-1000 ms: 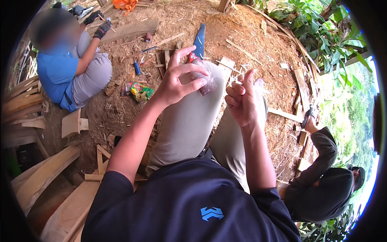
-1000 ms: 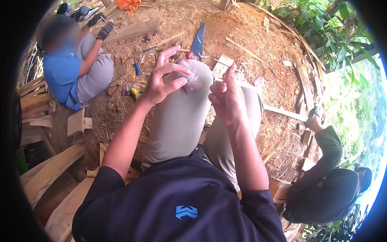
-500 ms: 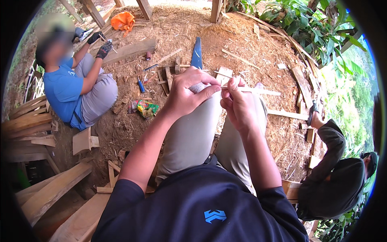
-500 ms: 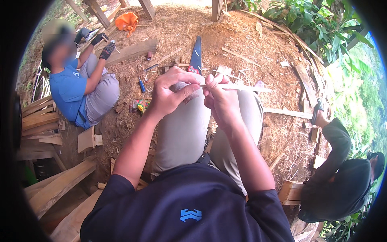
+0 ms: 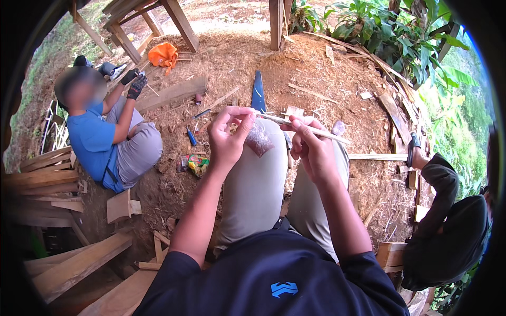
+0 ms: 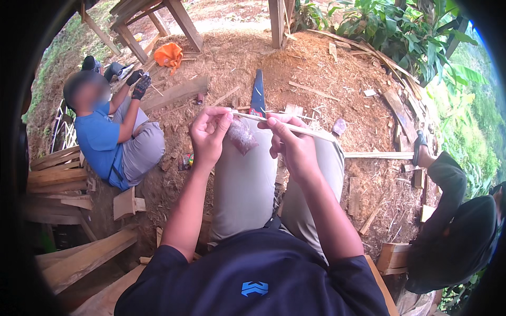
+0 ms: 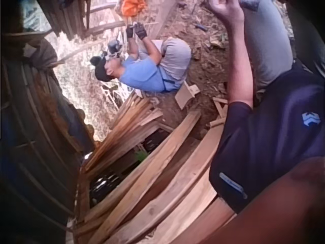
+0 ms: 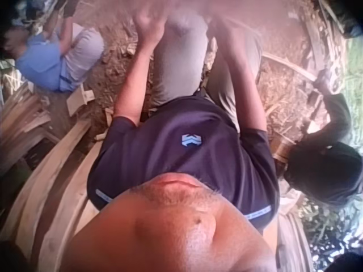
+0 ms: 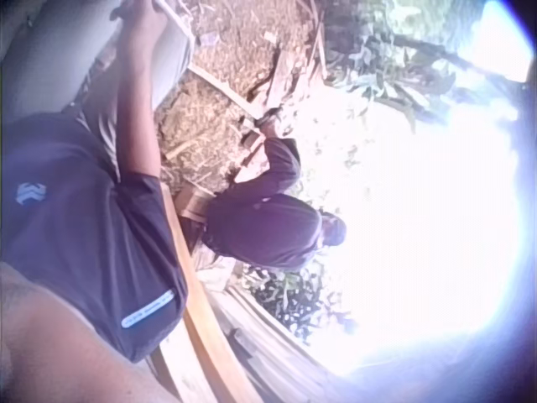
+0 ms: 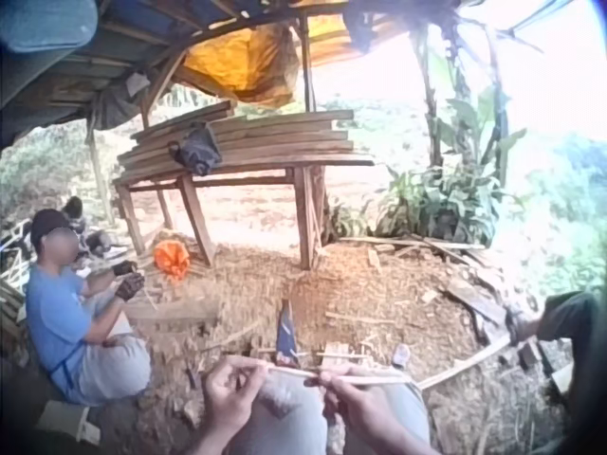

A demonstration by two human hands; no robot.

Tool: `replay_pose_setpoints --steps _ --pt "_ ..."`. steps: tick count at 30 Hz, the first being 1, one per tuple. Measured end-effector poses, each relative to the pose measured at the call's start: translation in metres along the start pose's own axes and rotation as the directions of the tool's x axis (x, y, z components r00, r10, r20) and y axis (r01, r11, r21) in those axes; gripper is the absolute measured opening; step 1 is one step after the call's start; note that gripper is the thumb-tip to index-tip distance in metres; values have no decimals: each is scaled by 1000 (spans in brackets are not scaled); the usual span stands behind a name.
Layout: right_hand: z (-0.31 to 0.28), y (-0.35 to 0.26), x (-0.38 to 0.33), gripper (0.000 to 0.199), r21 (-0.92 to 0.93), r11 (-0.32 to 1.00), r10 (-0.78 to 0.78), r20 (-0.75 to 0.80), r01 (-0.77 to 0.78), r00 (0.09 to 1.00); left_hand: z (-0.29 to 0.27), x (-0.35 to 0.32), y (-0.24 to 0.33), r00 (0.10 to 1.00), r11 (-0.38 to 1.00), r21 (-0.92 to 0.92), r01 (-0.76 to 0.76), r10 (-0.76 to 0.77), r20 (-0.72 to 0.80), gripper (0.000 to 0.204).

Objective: The person sits on the ground and uses a sharpening stone to sharpen a small metal tool held in their left hand. They rub the tool against the stone repeatedly, adjusting the angle and pressure to refine the edge.

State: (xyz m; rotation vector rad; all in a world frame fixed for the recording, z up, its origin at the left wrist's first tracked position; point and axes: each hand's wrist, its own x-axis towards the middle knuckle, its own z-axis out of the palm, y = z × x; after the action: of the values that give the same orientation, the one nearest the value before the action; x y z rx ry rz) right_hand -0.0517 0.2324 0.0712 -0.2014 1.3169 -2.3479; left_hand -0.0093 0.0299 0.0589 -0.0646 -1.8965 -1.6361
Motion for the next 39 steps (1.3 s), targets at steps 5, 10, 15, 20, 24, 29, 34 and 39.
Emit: replay_pose_setpoints --steps 5,10,15,20,24,29,34,39 --pt "-2 3 1 34 -8 1000 -10 7 10 1000 9 -8 -2 995 997 -75 25 -32 -98 16" --pt "-3 4 2 29 -32 999 9 30 -8 1000 9 -14 1 999 992 -122 29 -34 -39 19" --pt "-4 5 2 27 -87 996 0 71 7 997 6 -14 -5 996 998 -19 52 -51 70 11" --pt "-8 5 8 28 -115 993 -14 59 20 998 2 -12 -3 986 997 72 36 -47 161 11" --pt "-1 2 11 29 -147 987 -52 82 64 995 0 -15 2 978 986 128 110 -130 165 10" --pt "2 6 18 31 -200 971 -125 41 131 991 8 -20 2 955 970 87 229 -241 170 11" --pt "5 8 26 27 -267 949 -165 23 165 986 10 -22 1 952 971 111 210 -229 205 14" --pt "2 10 38 29 -162 974 -144 94 157 985 9 -22 3 926 946 268 183 -257 277 16"
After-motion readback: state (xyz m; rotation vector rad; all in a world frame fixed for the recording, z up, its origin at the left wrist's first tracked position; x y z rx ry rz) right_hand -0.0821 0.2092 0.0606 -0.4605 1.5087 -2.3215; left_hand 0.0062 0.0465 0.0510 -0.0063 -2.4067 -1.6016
